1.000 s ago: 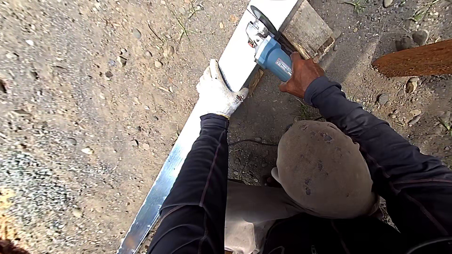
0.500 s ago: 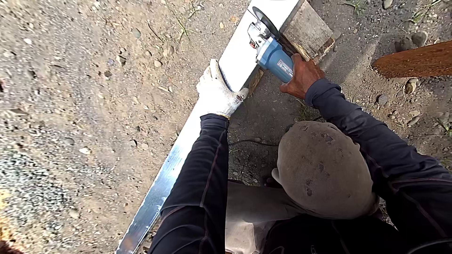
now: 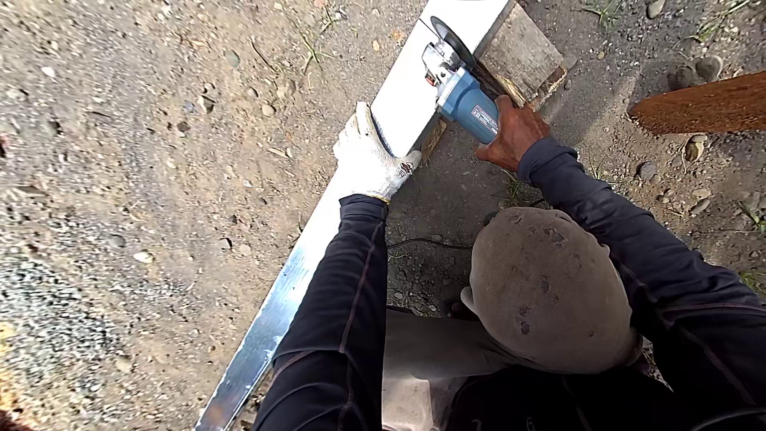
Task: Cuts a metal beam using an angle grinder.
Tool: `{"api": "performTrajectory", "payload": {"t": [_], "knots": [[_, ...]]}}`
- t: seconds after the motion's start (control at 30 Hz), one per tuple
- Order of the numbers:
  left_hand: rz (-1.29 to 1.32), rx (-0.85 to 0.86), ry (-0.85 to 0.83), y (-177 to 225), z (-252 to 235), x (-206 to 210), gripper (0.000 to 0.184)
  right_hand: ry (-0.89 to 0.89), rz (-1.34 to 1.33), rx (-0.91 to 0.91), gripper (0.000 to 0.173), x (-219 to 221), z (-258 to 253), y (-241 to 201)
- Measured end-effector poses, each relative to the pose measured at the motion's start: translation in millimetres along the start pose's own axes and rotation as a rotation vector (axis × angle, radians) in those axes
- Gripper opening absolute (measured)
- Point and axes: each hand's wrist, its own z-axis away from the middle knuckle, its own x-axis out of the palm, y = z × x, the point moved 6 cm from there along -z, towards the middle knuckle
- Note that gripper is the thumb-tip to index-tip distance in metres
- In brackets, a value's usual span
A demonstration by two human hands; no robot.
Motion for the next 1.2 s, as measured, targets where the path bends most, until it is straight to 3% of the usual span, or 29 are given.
{"api": "performTrajectory", "payload": {"t": [1.2], "knots": [[0.002,0.005,-0.004,2.8,-0.1,-3.5,0.130,0.062,-0.014,-0.054,0.091,2.7,5.7,9.9]]}}
